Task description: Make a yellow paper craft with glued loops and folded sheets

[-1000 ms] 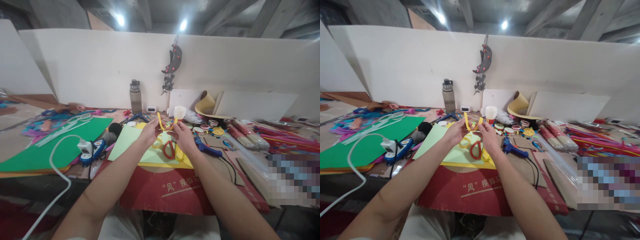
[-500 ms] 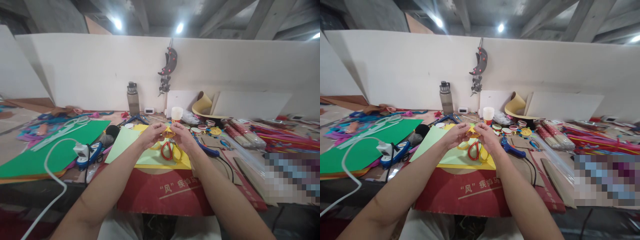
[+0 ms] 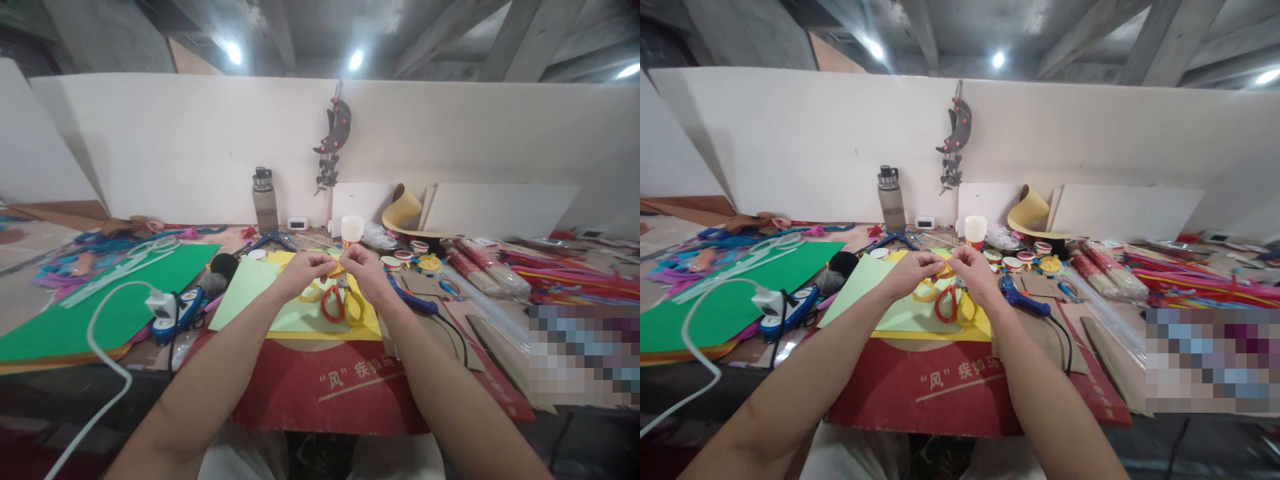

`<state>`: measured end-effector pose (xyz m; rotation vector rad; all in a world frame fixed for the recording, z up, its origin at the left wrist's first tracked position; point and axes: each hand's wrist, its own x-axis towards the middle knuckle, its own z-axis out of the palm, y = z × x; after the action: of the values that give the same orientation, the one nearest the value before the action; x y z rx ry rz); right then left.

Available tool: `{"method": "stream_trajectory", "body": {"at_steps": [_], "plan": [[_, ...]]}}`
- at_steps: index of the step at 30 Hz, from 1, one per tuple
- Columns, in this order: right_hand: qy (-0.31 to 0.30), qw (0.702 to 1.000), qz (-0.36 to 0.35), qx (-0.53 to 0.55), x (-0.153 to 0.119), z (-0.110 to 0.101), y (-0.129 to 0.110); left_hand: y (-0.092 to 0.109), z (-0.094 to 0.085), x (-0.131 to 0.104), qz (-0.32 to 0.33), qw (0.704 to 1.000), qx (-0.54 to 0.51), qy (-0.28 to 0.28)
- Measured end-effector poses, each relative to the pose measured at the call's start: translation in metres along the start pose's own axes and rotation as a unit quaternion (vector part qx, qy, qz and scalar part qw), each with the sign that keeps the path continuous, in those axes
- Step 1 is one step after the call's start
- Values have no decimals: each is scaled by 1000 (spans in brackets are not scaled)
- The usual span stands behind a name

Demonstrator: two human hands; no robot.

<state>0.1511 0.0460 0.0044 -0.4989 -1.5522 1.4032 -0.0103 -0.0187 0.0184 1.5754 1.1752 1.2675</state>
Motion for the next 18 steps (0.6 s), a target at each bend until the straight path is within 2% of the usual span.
{"method": "stream_trajectory", "body": {"at_steps": [8, 12, 18], "plan": [[-18, 999, -7, -51, 2, -4, 2, -3, -2, 0, 10, 998, 50, -27], [-29, 997, -5, -78, 2, -5, 1, -5, -2, 1, -3, 999, 35, -36], [-29, 995, 1, -92, 2, -6, 2, -4, 1, 1, -27, 999, -13, -15]]}}
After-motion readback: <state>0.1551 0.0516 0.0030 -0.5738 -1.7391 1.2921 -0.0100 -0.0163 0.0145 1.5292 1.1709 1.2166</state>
